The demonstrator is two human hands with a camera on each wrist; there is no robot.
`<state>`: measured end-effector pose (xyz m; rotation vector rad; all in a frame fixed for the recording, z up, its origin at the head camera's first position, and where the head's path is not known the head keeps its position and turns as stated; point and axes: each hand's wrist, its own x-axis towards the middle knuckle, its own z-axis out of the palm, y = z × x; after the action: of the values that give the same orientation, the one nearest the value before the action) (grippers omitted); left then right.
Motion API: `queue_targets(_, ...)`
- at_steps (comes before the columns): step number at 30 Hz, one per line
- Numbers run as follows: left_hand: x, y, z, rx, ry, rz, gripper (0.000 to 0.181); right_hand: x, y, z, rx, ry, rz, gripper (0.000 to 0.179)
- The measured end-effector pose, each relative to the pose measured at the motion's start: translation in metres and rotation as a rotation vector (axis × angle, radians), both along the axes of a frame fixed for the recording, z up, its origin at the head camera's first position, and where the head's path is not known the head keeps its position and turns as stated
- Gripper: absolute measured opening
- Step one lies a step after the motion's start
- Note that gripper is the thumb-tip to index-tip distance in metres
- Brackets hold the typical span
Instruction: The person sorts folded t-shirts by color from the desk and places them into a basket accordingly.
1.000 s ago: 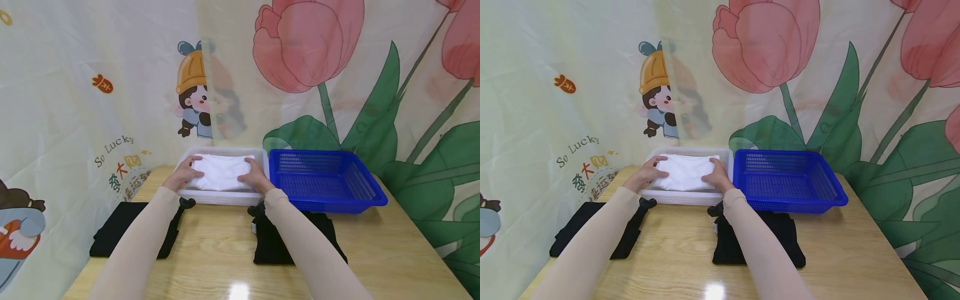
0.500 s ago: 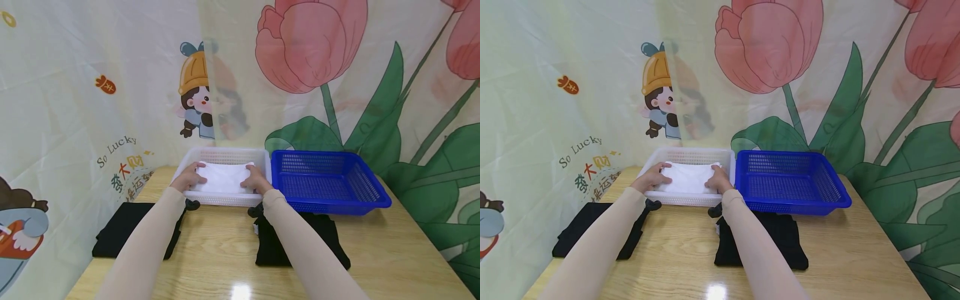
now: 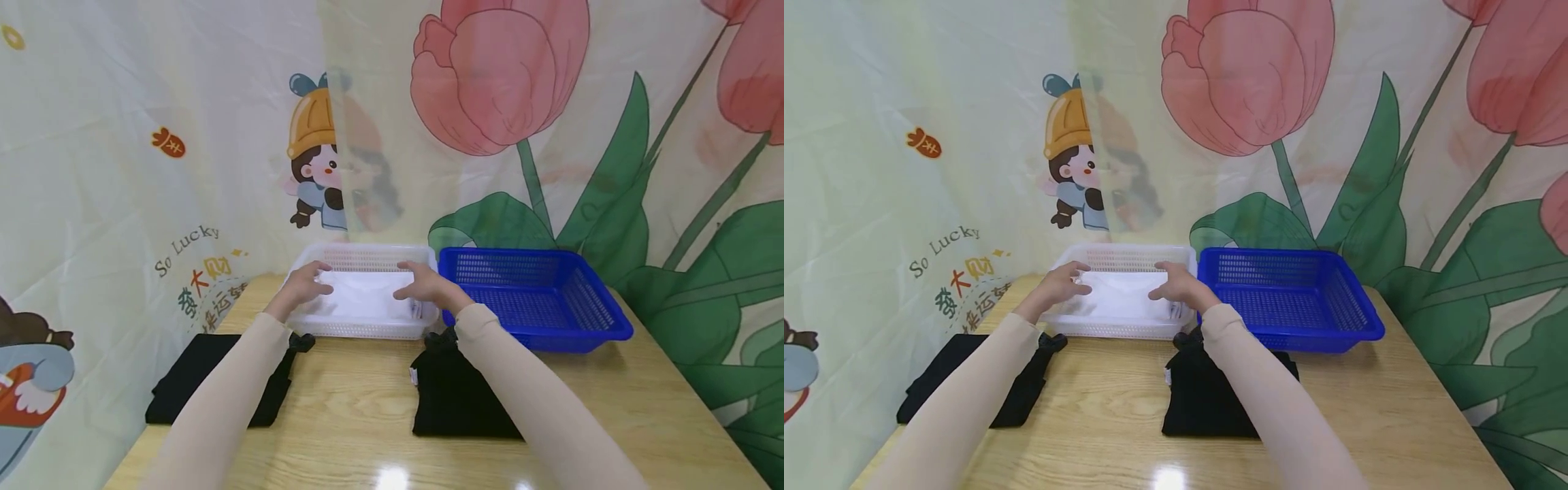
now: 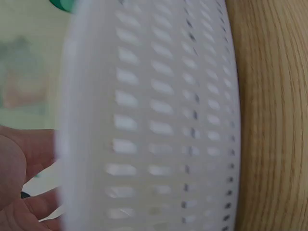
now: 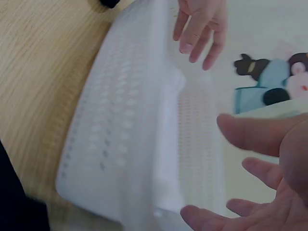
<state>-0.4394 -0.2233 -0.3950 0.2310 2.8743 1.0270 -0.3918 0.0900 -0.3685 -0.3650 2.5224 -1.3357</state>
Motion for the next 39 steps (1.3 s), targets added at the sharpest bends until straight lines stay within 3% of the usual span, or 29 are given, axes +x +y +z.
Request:
queue_targets(5, 0.022, 0.010, 0.020, 0.092, 0.067, -0.036, 0.053, 0.026, 0.040, 0.034, 0.012, 0.045, 0.021, 0.075)
queue_targets(8, 0.043, 0.020, 0.033, 0.152, 0.100, -0.083, 0.052, 0.046, 0.066, 0.046, 0.024, 0.067, 0.027, 0.073)
queue_targets(13, 0.079, 0.036, 0.049, 0.242, 0.135, -0.159, 0.050, 0.084, 0.108, 0.056, 0.005, 0.094, 0.054, 0.072)
queue_targets(17, 0.102, 0.046, 0.052, 0.288, 0.150, -0.222, 0.049, 0.113, 0.140, 0.056, -0.029, 0.095, 0.059, 0.074)
queue_targets(22, 0.120, 0.057, 0.042, 0.321, 0.171, -0.254, 0.048, 0.138, 0.174, 0.048, -0.038, 0.108, 0.023, 0.075)
queue_targets(29, 0.146, 0.081, 0.021, 0.362, 0.069, -0.296, 0.038, 0.164, 0.205, 0.026, -0.063, 0.118, 0.032, 0.067)
queue_targets(34, 0.160, 0.094, -0.005, 0.370, -0.012, -0.364, 0.031, 0.174, 0.220, -0.001, -0.134, 0.065, 0.050, 0.063)
queue_targets(39, 0.162, 0.103, -0.032, 0.444, -0.130, -0.392, 0.034, 0.180, 0.233, -0.032, -0.151, -0.040, 0.042, 0.066)
